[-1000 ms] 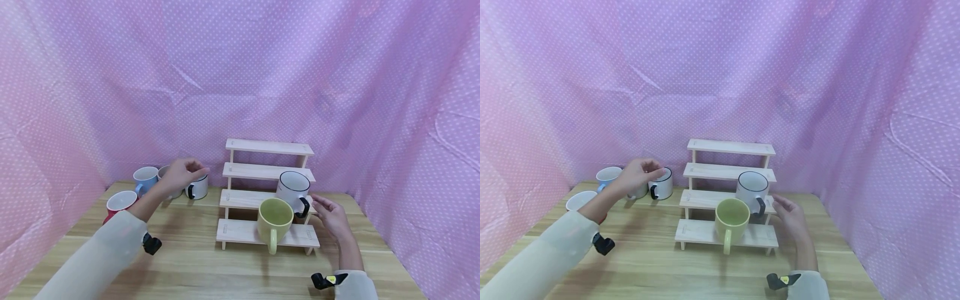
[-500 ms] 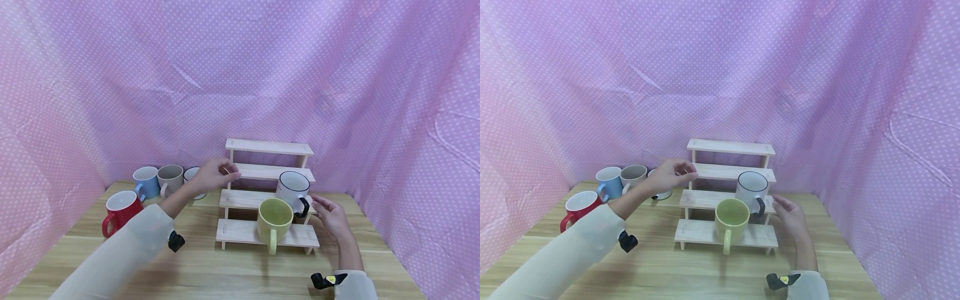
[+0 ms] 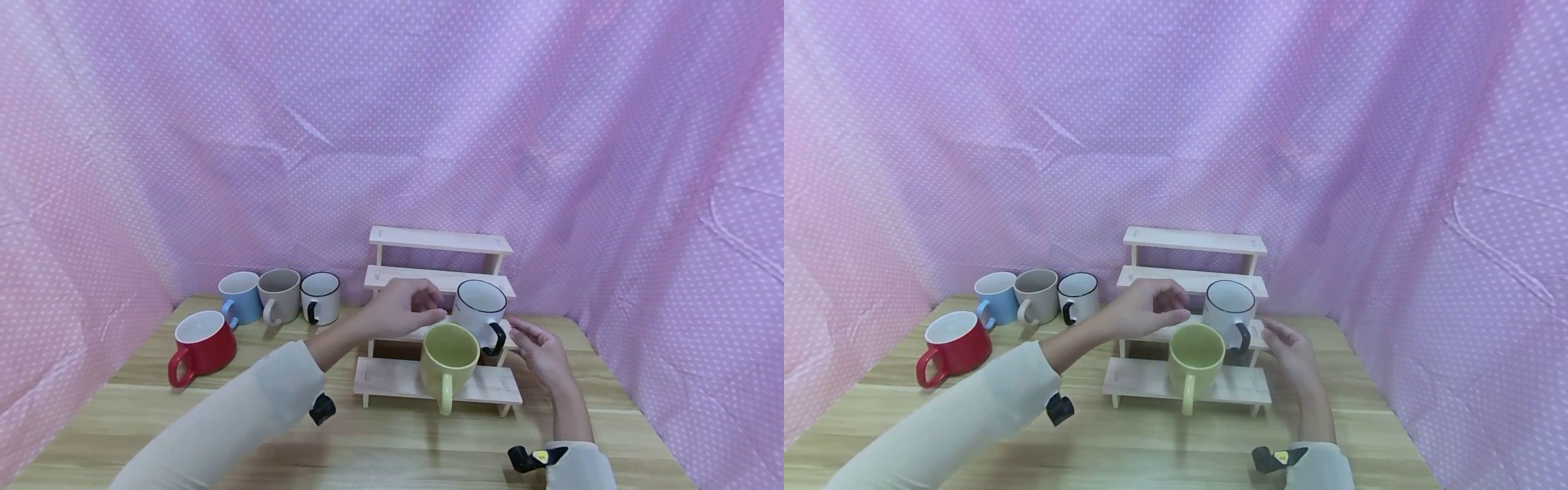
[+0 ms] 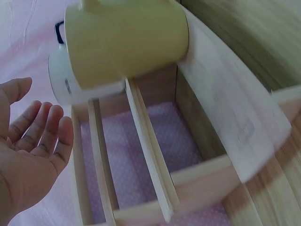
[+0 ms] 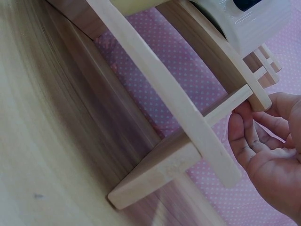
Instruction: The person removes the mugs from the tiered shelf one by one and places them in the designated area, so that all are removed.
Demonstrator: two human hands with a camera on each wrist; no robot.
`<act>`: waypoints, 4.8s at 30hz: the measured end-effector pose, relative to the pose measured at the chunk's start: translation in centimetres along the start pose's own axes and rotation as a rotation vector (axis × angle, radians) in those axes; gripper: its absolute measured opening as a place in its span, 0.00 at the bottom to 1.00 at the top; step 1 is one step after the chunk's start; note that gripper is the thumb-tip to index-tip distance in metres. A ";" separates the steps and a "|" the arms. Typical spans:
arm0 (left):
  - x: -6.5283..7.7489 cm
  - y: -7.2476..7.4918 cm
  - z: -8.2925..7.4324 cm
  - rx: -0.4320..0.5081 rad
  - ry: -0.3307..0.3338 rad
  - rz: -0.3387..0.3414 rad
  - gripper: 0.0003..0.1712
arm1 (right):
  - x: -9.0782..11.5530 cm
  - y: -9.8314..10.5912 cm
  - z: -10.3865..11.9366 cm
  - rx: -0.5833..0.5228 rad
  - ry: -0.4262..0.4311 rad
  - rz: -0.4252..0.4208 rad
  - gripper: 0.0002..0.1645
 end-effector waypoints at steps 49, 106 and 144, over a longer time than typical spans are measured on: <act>-2.3 -7.5 -3.0 0.323 0.286 0.064 0.08 | 0.2 0.0 0.5 0.030 -0.007 -0.006 0.33; -2.4 -17.2 -6.1 0.719 0.368 -0.502 0.22 | 0.3 0.2 -0.2 -0.110 0.093 0.041 0.21; -4.4 -19.1 -5.8 0.731 0.416 -0.785 0.07 | 0.2 0.4 -0.4 -0.037 0.054 0.018 0.10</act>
Point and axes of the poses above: each hand's wrist, its own x-axis away from the middle knuckle, its own y-axis out of the back of the hand, z = x × y, the point moved 1 cm from there along -x, towards the middle knuckle, and after that the axes turned 10 degrees about x, right-handed, at the moved point
